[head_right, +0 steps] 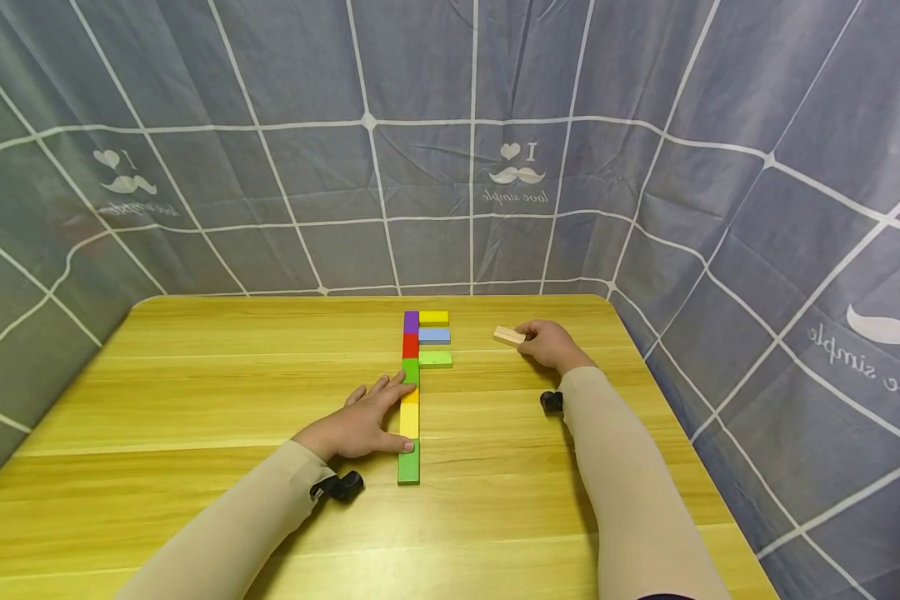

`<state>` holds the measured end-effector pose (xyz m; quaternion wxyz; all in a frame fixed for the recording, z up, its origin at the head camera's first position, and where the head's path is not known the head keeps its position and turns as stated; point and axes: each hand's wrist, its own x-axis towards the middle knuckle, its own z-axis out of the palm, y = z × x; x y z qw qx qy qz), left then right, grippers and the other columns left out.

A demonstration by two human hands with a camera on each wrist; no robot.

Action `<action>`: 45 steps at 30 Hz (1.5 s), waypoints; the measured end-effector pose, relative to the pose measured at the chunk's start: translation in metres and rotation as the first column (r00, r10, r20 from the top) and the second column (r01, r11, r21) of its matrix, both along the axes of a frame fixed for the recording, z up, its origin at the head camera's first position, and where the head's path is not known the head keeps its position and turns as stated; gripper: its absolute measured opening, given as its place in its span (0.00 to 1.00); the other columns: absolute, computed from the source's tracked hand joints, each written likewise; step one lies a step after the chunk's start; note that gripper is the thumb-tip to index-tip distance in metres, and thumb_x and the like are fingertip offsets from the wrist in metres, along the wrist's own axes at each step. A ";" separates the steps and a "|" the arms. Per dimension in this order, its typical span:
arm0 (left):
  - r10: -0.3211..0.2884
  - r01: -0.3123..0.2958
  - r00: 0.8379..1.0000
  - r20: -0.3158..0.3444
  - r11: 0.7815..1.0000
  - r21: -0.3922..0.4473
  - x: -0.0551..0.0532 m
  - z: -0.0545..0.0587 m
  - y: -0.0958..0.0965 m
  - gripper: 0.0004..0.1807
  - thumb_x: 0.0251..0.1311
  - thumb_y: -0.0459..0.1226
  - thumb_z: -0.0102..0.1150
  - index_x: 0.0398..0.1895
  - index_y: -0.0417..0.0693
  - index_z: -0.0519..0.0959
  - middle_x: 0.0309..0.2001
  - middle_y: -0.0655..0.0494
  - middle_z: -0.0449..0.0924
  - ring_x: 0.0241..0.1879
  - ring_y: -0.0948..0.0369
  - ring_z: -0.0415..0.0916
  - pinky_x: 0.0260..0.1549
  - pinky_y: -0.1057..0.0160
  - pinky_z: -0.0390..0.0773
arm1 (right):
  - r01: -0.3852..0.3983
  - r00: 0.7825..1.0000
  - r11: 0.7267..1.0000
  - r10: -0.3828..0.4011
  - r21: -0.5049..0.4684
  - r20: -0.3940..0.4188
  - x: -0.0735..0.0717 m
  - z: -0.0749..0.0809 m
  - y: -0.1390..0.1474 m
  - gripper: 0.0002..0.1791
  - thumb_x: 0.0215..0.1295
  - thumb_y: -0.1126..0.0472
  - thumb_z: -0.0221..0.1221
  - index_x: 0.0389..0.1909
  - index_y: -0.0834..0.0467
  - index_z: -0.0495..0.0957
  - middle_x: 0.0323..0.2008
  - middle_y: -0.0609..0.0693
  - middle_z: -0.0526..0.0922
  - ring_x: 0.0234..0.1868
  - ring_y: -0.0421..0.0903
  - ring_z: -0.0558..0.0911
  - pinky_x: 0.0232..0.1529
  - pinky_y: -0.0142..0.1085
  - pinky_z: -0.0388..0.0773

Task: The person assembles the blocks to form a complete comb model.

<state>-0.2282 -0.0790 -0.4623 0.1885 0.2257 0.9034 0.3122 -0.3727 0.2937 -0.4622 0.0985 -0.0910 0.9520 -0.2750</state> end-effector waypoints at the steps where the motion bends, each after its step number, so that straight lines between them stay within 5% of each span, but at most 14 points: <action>1: 0.000 0.000 1.000 0.000 1.000 0.000 0.000 0.000 0.000 0.55 0.61 0.59 0.72 0.85 0.56 0.56 0.87 0.51 0.37 0.87 0.47 0.32 0.81 0.37 0.29 | 0.003 1.000 1.000 -0.003 0.000 0.001 0.000 0.000 0.000 0.26 0.75 0.57 0.62 0.70 0.62 0.77 0.57 0.65 0.83 0.52 0.58 0.81 0.60 0.52 0.77; 23: -0.008 0.008 1.000 -0.012 1.000 -0.002 0.000 -0.003 0.002 0.54 0.61 0.60 0.72 0.85 0.57 0.56 0.87 0.52 0.37 0.87 0.47 0.32 0.81 0.37 0.29 | -0.008 1.000 1.000 0.008 -0.028 -0.007 0.001 0.002 0.004 0.25 0.72 0.58 0.63 0.67 0.63 0.79 0.49 0.60 0.84 0.43 0.52 0.78 0.48 0.42 0.74; 32: -0.003 0.003 1.000 -0.017 1.000 -0.009 -0.001 -0.004 0.002 0.54 0.61 0.60 0.72 0.85 0.57 0.56 0.88 0.52 0.37 0.87 0.47 0.32 0.81 0.37 0.30 | -0.080 0.996 0.995 0.077 -0.051 -0.050 0.016 0.016 -0.010 0.25 0.75 0.59 0.60 0.70 0.61 0.77 0.58 0.64 0.82 0.55 0.59 0.81 0.55 0.50 0.80; 45: 0.000 0.000 1.000 -0.011 1.000 -0.011 -0.002 -0.004 0.002 0.54 0.61 0.60 0.72 0.85 0.57 0.56 0.87 0.52 0.37 0.87 0.47 0.32 0.81 0.37 0.29 | -0.202 0.977 0.971 0.192 -0.125 -0.090 0.042 0.023 -0.045 0.24 0.70 0.61 0.61 0.66 0.60 0.80 0.61 0.60 0.81 0.49 0.53 0.81 0.51 0.46 0.80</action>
